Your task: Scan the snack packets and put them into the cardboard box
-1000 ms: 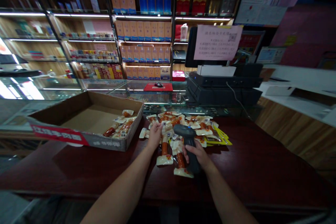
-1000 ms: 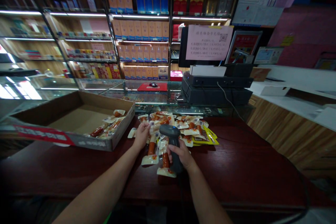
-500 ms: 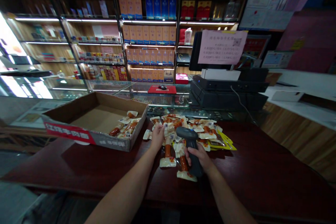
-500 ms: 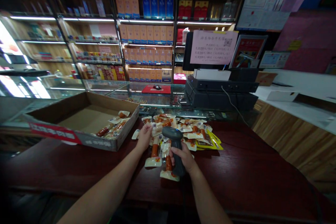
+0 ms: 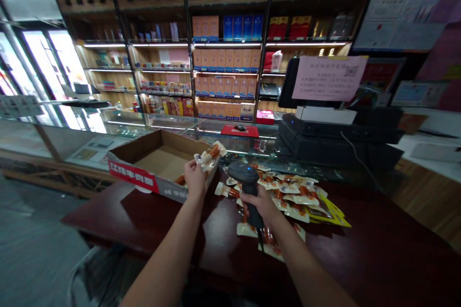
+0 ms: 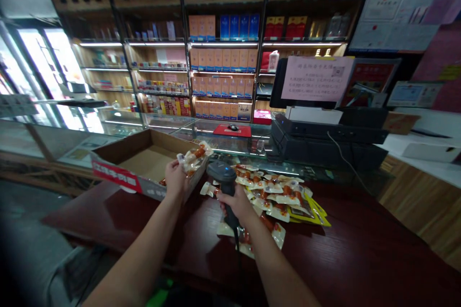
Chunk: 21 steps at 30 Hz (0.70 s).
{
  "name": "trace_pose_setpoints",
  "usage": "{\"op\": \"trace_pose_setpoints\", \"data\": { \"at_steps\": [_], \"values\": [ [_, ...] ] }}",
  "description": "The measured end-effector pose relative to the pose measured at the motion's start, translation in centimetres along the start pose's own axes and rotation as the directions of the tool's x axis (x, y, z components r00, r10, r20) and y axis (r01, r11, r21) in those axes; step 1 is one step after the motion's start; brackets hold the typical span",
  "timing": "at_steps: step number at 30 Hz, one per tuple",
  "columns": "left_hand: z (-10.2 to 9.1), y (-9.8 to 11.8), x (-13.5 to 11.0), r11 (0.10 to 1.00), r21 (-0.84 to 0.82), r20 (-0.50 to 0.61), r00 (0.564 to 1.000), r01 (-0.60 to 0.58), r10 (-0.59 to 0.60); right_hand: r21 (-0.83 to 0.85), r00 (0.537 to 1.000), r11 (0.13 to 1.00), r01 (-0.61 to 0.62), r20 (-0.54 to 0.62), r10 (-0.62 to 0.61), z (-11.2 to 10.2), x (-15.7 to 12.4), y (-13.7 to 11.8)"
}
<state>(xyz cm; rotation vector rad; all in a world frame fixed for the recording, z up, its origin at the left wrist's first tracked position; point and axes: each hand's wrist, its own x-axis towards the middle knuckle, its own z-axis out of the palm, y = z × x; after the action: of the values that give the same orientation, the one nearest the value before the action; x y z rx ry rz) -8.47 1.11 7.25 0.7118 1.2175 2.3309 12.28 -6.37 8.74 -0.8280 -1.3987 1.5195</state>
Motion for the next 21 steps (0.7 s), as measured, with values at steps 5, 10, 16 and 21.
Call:
{"op": "trace_pose_setpoints", "data": {
  "at_steps": [5, 10, 16, 21],
  "values": [
    [-2.4, 3.1, 2.0, 0.927, 0.334, -0.095, 0.973, -0.17, 0.212, 0.006, 0.997, 0.998, 0.056, 0.05, -0.056, 3.0, 1.1, -0.3],
    [-2.4, 4.0, -0.5, 0.834, 0.355, 0.129, 0.906, -0.422, 0.403, 0.044, 0.998, 0.998, 0.053, 0.04, -0.054, 3.6, 1.2, -0.6],
    [-0.4, 0.7, -5.1, 0.903, 0.21, 0.519, 0.826, -0.375, 0.223, 0.048, 0.999, 0.999, 0.016, -0.041, -0.014, 0.5, 1.1, 0.4],
    [0.4, -3.2, -6.6, 0.771, 0.567, 0.519, 0.853, -0.29, -0.062, 0.048, 0.987, 0.999, 0.007, -0.159, 0.001, -3.7, 0.5, 1.6]
  ]
}}
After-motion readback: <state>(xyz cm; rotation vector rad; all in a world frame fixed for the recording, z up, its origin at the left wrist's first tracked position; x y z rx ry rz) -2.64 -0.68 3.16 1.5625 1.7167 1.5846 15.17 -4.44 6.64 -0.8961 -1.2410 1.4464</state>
